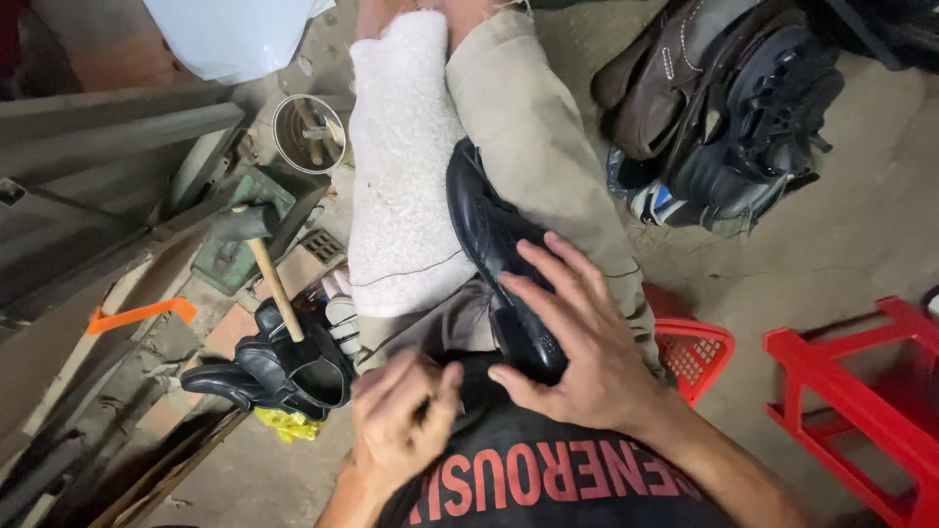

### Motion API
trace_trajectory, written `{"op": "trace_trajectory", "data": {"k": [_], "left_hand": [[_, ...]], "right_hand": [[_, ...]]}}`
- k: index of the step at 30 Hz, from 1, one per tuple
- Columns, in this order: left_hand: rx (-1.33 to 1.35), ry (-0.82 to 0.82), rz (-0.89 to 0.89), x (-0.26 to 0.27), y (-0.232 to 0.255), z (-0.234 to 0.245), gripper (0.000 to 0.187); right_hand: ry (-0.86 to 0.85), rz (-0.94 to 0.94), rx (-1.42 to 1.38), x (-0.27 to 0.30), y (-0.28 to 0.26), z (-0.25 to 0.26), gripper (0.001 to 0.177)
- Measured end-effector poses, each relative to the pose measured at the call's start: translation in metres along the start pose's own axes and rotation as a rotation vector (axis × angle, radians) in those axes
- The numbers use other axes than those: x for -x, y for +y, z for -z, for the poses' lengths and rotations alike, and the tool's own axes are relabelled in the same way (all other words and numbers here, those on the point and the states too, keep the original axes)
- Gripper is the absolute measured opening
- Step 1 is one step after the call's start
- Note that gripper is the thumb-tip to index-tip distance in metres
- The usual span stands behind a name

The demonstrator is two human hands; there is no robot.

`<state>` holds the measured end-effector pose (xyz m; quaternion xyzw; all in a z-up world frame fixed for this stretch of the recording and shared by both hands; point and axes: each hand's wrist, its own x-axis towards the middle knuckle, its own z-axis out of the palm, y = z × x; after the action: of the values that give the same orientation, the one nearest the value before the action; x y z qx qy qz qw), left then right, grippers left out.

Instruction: Hand-stitching the sole of a black leather shoe using a needle and thread.

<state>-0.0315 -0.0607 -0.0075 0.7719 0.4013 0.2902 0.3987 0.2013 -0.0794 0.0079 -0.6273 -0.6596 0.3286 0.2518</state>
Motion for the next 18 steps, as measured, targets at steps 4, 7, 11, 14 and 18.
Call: {"op": "trace_trajectory", "data": {"k": [4, 7, 11, 14, 18], "left_hand": [[-0.278, -0.120, 0.115, -0.032, -0.007, 0.020, 0.038], [-0.461, -0.147, 0.161, -0.042, -0.012, 0.018, 0.020], [-0.496, -0.037, 0.156, -0.057, -0.015, 0.001, 0.018], [-0.522, -0.080, 0.212, -0.053, -0.019, -0.004, 0.028], [-0.468, -0.085, 0.223, -0.056, -0.012, -0.013, 0.034]], "right_hand": [[-0.085, -0.249, -0.322, 0.014, 0.021, 0.011, 0.069], [-0.126, -0.498, -0.400, 0.029, 0.032, 0.024, 0.052], [-0.045, -0.298, -0.278, 0.042, 0.054, 0.024, 0.030], [-0.105, -0.185, -0.202, 0.061, 0.074, 0.021, 0.029], [-0.047, 0.040, 0.016, 0.093, 0.112, 0.004, 0.034]]}}
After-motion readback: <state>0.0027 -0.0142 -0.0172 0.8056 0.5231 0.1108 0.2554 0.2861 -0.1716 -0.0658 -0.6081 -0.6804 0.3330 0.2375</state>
